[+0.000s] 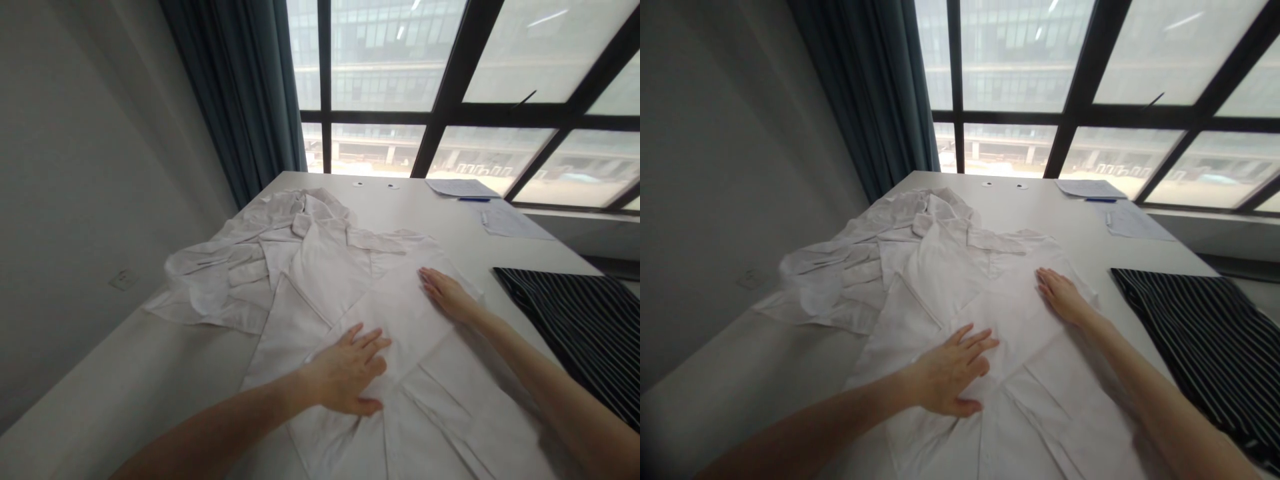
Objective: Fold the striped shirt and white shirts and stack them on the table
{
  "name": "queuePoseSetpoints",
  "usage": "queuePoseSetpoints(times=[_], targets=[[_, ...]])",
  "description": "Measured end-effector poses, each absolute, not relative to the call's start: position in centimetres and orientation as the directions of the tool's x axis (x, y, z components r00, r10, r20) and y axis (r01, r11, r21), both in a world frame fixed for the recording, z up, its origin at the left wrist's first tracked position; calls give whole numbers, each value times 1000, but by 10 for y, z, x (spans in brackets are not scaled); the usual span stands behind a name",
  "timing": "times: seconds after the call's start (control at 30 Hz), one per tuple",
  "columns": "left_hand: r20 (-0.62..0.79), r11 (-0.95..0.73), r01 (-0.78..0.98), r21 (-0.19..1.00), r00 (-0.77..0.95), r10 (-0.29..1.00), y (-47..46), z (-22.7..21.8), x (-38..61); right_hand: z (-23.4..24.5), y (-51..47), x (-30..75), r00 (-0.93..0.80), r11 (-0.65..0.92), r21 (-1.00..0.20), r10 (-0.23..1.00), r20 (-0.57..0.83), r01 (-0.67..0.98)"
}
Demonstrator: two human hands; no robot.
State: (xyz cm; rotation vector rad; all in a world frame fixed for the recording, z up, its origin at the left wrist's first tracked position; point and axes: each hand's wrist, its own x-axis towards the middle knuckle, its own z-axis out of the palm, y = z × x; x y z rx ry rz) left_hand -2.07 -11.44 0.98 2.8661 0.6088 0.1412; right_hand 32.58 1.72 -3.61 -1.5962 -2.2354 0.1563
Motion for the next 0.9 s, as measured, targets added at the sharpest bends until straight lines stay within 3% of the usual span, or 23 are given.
queuePoseSetpoints(times=[0.17,0.43,0.67,0.77,0.9], targets=[[69,-901,381,207,913,402,-114,9,-22,-47,12,335,-290,323,-154,935,203,934],[78,-903,370,219,915,395,-114,9,-22,-46,37,362,-277,315,-130,929,244,940],[98,-875,404,265,892,442,-114,7,-19,-37,31,363,-206,357,-333,888,411,873],[85,-839,413,353,879,468,-111,10,-20,-30,20,372,-45,304,-452,866,499,839],[52,-752,395,528,869,492,-106,13,-22,-23,8,397,18,266,-527,881,473,807]])
